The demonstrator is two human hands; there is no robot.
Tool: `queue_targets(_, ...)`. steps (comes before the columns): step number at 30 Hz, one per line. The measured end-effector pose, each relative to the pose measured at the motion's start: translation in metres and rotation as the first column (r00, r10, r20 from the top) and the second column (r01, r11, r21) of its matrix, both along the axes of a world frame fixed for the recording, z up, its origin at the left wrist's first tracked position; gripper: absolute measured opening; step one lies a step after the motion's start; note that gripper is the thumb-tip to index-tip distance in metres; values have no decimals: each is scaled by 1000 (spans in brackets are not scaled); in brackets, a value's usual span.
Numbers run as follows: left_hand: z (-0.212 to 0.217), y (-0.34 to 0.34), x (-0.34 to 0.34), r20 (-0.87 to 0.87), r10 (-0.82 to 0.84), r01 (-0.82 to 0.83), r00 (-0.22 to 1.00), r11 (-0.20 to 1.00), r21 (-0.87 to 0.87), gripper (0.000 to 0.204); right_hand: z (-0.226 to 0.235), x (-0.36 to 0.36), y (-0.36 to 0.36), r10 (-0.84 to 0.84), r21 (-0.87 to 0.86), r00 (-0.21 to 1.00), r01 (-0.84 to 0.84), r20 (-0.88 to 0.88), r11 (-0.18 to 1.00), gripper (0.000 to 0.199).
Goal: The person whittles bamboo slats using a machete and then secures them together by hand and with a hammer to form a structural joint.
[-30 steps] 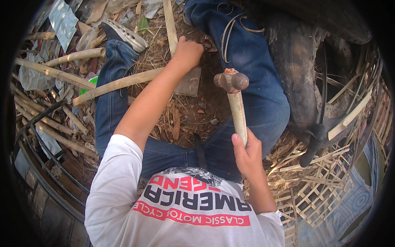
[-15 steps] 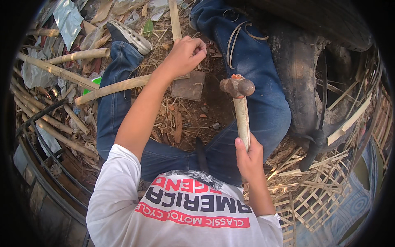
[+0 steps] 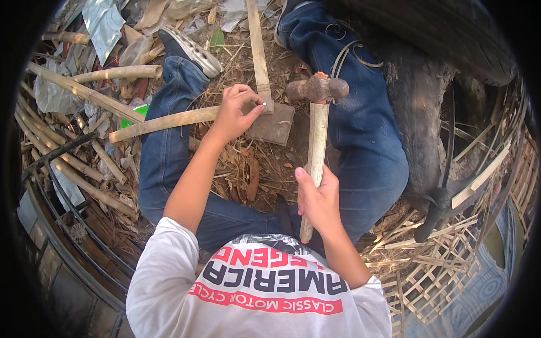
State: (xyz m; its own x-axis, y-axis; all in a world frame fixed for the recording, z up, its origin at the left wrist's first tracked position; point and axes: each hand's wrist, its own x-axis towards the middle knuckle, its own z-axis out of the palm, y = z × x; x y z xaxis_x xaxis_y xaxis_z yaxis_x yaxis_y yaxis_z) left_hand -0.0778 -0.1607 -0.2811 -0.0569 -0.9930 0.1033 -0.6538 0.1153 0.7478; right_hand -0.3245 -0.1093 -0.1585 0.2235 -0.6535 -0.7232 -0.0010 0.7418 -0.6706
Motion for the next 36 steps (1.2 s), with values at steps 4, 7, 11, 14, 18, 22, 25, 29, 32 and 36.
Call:
queue_targets(4,-2,2,-1,9,33,-32,999,998,-63,12,-15,34,-27,-17,-12,1000,17,25,1000,18)
queue_targets(7,0,1,-5,19,47,-46,999,996,-78,13,-26,58,-47,-46,-126,999,43,-22,991,15)
queue_targets(11,4,0,-7,95,45,-34,994,993,-114,13,-58,80,-71,-77,-328,979,11,-188,945,19)
queue_targets(14,3,0,-9,108,48,-34,993,991,-129,15,-84,83,-83,-84,-440,945,-68,-317,895,22)
queue_targets(18,3,2,-8,102,46,-32,994,991,-128,16,-102,83,-81,-34,-376,934,-110,-356,920,25)
queue_targets(22,2,3,-6,103,36,-22,994,991,-129,16,-106,88,-79,-69,-343,968,-19,-242,939,24)
queue_targets(25,2,2,-8,90,46,-35,995,992,-117,15,-118,85,-79,-84,-430,968,-25,-234,902,21)
queue_targets(29,6,1,-6,14,102,-101,995,993,-56,13,-119,90,-78,-155,-346,976,94,-155,933,16)
queue_targets(32,2,0,-5,-39,141,-143,989,989,-32,12,-118,91,-80,-147,-365,971,71,-186,928,14)
queue_targets(36,1,-1,-5,-63,127,-126,990,992,16,12,-126,92,-82,-128,-382,960,24,-250,924,15)
